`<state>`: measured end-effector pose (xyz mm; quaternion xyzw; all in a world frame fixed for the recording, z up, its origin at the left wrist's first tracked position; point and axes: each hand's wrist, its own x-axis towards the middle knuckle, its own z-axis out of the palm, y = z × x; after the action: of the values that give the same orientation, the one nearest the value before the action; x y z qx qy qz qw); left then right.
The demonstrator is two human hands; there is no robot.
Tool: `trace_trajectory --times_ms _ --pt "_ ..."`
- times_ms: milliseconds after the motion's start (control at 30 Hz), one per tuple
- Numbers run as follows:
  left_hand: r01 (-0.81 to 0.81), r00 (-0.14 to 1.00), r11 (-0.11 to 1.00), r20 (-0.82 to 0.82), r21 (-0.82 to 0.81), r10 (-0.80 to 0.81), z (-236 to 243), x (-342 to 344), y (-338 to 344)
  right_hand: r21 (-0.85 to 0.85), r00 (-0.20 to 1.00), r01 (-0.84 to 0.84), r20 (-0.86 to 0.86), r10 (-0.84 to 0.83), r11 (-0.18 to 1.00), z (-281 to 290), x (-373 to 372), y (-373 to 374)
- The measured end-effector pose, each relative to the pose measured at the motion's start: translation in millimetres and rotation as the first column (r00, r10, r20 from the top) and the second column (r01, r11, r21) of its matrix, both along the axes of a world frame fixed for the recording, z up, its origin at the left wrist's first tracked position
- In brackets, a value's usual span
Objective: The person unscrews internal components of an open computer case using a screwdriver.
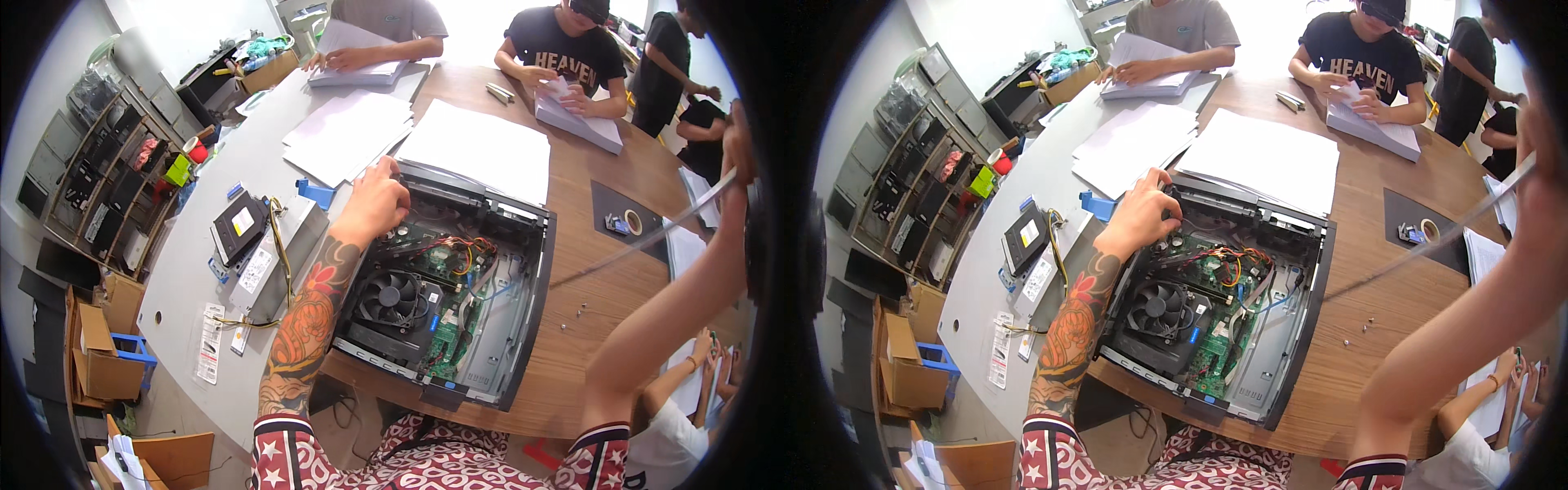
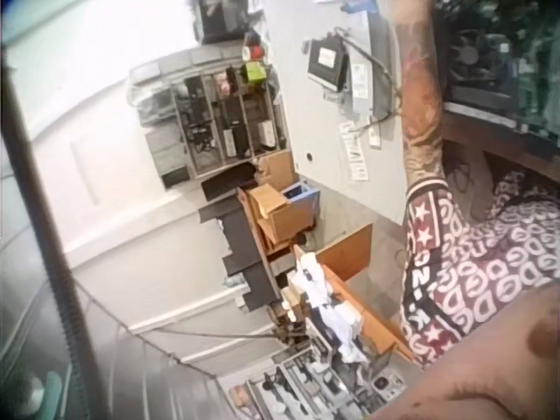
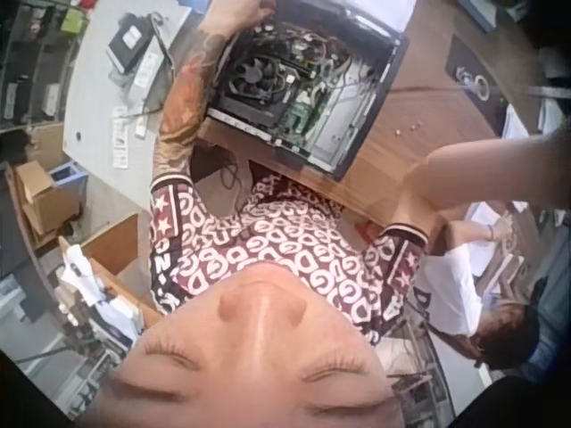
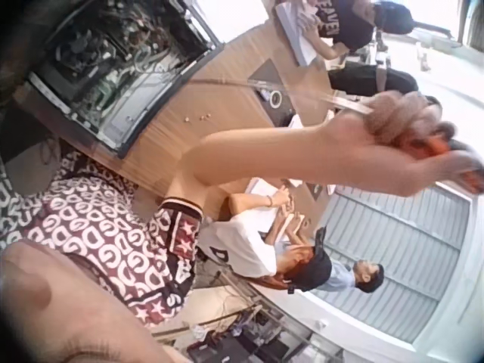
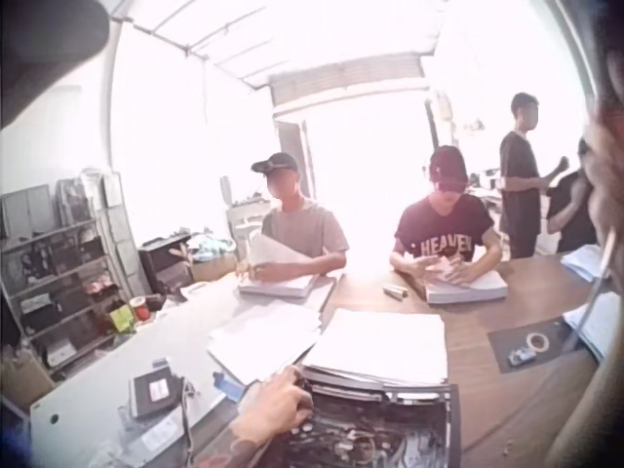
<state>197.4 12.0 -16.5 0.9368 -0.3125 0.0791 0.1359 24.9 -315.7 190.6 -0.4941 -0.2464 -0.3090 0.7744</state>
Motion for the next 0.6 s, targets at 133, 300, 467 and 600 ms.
trace_trajectory --times_ms 133,300,467,600 --pt "-0.139 0.981 0.986 -0.123 0.093 0.150 -7 5 1 0.013 0.997 0.055 0.057 -0.056 0.998 11 36 47" --pt "-0.216 0.950 0.968 -0.202 0.126 0.238 -24 9 3 0.093 0.993 0.078 0.079 -0.085 0.993 9 92 97" --pt "-0.320 0.931 0.927 -0.114 0.195 0.346 -28 6 -10 0.181 0.992 0.096 0.060 -0.108 0.979 -13 153 128" --pt "-0.321 0.944 0.924 -0.007 0.209 0.329 -31 5 -9 0.202 0.981 0.146 0.096 -0.168 0.968 -39 204 149"
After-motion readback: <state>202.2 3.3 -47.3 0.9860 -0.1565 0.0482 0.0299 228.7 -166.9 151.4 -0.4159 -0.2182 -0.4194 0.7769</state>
